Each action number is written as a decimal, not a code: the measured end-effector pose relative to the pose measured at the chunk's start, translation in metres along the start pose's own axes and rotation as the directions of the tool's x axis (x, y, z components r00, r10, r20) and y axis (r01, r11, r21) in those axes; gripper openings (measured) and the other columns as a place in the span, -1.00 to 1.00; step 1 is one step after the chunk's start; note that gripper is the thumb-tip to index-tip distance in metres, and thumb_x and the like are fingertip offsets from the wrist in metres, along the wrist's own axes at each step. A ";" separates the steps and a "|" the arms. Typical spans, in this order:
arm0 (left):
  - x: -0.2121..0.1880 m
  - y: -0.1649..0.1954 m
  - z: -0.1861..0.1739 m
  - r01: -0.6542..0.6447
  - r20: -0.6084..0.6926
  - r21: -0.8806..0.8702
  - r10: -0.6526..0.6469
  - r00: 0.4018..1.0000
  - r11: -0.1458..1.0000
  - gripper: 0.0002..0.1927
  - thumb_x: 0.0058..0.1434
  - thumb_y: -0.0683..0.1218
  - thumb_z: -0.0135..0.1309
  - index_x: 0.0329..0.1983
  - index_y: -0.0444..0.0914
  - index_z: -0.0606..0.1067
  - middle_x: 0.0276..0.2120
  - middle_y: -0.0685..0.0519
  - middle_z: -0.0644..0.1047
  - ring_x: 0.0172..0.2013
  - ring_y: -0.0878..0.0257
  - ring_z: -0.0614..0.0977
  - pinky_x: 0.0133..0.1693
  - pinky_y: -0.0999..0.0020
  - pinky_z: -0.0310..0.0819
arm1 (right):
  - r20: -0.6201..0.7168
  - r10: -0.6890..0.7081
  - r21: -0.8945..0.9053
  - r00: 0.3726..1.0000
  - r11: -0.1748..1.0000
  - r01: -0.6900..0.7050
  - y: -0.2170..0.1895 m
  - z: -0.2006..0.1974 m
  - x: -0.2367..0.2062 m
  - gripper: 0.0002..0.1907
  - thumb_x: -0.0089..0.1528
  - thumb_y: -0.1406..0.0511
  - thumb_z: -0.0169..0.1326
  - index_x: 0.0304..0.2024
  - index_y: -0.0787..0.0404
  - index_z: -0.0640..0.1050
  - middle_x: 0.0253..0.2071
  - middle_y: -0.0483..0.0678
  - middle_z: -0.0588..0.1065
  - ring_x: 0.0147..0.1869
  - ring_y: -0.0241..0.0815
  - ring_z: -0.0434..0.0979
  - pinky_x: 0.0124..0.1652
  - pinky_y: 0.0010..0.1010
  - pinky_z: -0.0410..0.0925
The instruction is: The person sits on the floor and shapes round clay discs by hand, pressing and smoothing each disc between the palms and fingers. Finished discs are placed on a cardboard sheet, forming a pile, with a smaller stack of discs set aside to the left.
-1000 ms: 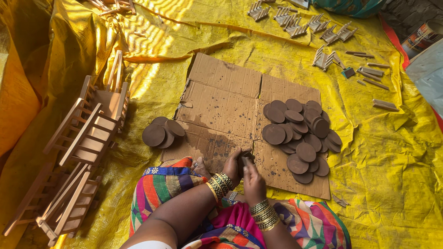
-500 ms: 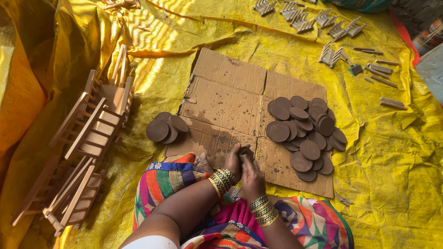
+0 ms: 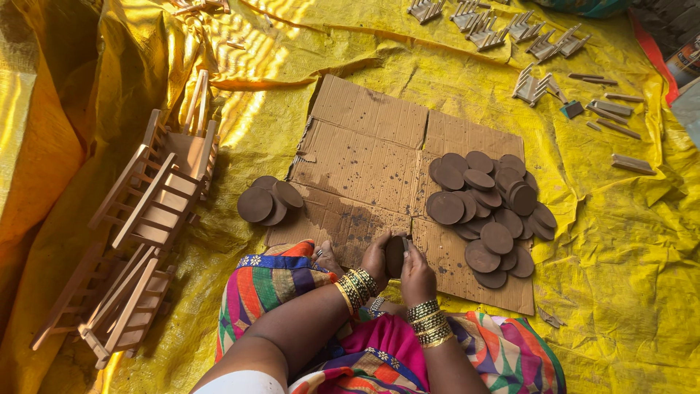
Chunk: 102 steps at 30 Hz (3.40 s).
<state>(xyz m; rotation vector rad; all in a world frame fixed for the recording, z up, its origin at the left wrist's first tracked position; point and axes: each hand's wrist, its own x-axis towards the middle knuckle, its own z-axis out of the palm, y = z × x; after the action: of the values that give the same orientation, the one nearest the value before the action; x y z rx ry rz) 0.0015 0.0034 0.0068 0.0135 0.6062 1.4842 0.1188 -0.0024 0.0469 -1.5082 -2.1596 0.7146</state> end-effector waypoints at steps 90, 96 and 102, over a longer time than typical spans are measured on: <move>0.002 0.000 0.003 0.013 -0.061 0.013 -0.012 0.998 1.000 -0.46 0.41 0.18 -0.23 0.20 -0.23 0.49 -0.15 -0.04 0.63 -0.16 0.13 0.67 -0.07 0.21 0.64 | -0.051 -0.168 -0.237 0.984 0.960 0.152 0.004 0.004 0.003 -0.55 0.41 0.20 -0.11 0.35 0.04 0.41 0.16 0.26 0.49 0.26 0.27 0.49 0.05 -0.09 0.49; 0.004 0.007 0.006 -0.069 -0.122 0.005 0.069 0.990 0.998 -0.40 0.46 0.27 -0.21 0.19 -0.26 0.54 -0.19 -0.08 0.59 -0.20 0.13 0.62 -0.10 0.17 0.61 | -0.101 -0.379 -0.304 0.920 0.892 0.335 0.012 0.010 0.005 -0.51 0.37 0.17 -0.11 0.35 0.07 0.44 0.15 0.35 0.46 0.26 0.37 0.47 0.08 -0.05 0.42; -0.001 -0.003 0.007 0.064 -0.126 0.124 -0.048 0.991 0.990 -0.45 0.42 0.22 -0.27 0.20 -0.18 0.50 -0.18 -0.06 0.63 -0.20 0.14 0.69 -0.10 0.19 0.67 | -0.115 -0.275 -0.248 0.955 0.938 0.240 0.015 0.005 0.008 -0.56 0.40 0.18 -0.16 0.31 0.07 0.43 0.15 0.13 0.57 0.26 0.44 0.47 0.11 0.00 0.40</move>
<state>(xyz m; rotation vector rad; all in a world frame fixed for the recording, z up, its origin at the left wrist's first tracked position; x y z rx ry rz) 0.0066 0.0043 0.0121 0.0044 0.7942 1.3971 0.1242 0.0083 0.0342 -1.2997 -2.3286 0.2600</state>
